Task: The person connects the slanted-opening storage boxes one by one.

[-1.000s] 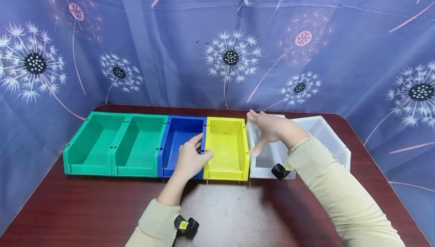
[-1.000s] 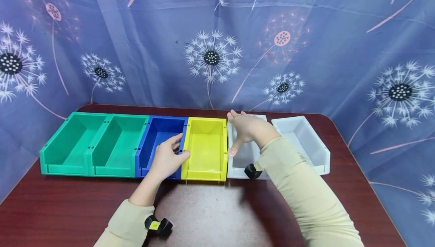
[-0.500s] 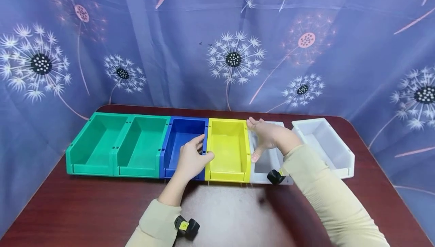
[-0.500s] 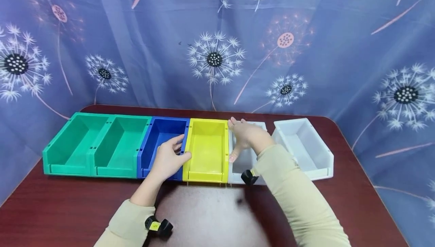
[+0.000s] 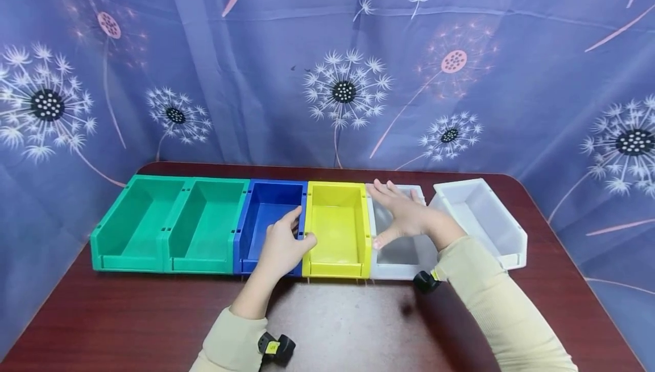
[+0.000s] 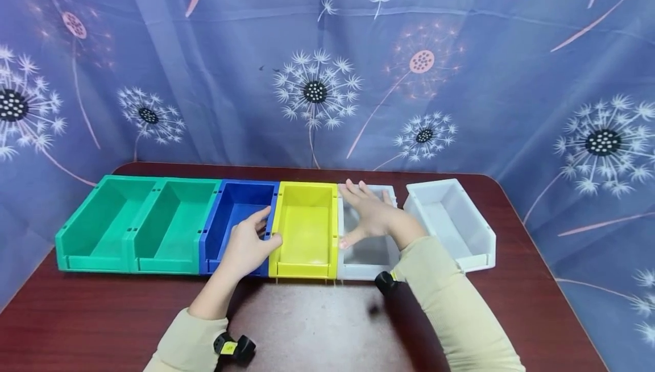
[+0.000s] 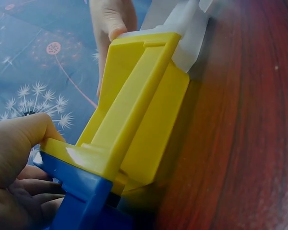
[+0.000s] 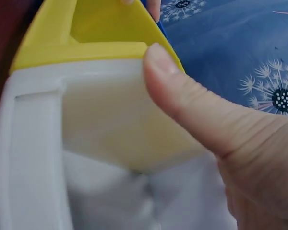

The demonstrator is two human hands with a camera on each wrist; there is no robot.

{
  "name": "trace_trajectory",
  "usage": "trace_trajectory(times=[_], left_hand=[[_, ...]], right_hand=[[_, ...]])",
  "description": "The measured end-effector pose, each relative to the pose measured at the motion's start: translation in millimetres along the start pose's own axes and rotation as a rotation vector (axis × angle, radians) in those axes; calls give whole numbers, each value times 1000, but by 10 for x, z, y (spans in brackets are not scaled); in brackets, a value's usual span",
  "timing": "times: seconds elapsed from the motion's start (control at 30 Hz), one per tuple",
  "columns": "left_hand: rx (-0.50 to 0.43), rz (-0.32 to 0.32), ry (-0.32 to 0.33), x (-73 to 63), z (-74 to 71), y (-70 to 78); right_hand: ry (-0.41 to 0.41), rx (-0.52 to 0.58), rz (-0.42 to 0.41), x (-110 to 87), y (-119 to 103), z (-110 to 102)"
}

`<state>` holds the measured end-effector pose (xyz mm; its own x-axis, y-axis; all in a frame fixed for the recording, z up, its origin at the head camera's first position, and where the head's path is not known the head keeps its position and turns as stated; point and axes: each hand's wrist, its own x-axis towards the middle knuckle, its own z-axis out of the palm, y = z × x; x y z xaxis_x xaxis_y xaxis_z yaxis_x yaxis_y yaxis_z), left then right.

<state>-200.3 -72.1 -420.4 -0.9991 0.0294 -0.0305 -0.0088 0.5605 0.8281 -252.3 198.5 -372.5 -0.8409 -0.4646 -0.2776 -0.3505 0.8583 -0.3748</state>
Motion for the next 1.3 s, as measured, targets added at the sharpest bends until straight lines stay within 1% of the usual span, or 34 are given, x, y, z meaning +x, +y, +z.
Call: trace_trajectory(times=[0.1, 0.2, 0.27, 0.33, 0.4, 0.47, 0.57, 0.67, 0.83, 0.97, 1.07, 1.13, 1.17, 1.23, 1.3], left_hand=[[0, 9, -13, 2, 17, -21], [3, 4, -16, 4, 24, -50], [10, -3, -17, 6, 19, -60], [7, -4, -20, 8, 9, -60], [14, -3, -21, 8, -2, -49], [17, -3, -19, 6, -15, -30], [33, -5, -11, 4, -26, 8], [48, 3, -6, -1, -25, 47], [77, 70, 49, -45, 10, 113], [140, 159, 113, -79, 84, 227], [200, 242, 161, -94, 180, 333], [227, 290, 177, -102, 258, 400], [228, 306, 172, -103, 298, 430], [218, 316, 138, -99, 378, 486], [195, 299, 84, -85, 460, 531]], right_hand=[[57, 16, -24, -31, 61, 69], [100, 47, -62, -55, 102, 129], [131, 91, -88, -86, 114, 142], [166, 146, -88, -138, 127, 127], [225, 181, -75, -212, 158, 91], [286, 185, -44, -307, 215, 45], [367, 130, 5, -456, 352, -13], [418, 93, 54, -615, 504, -48], [470, 63, 94, -848, 702, -80], [490, 31, 128, -973, 806, -121], [497, 28, 164, -1061, 877, -139], [504, 27, 180, -1111, 935, -139], [509, 24, 188, -1134, 965, -139], [520, 15, 199, -1176, 1023, -141], [527, 10, 206, -1209, 1082, -148]])
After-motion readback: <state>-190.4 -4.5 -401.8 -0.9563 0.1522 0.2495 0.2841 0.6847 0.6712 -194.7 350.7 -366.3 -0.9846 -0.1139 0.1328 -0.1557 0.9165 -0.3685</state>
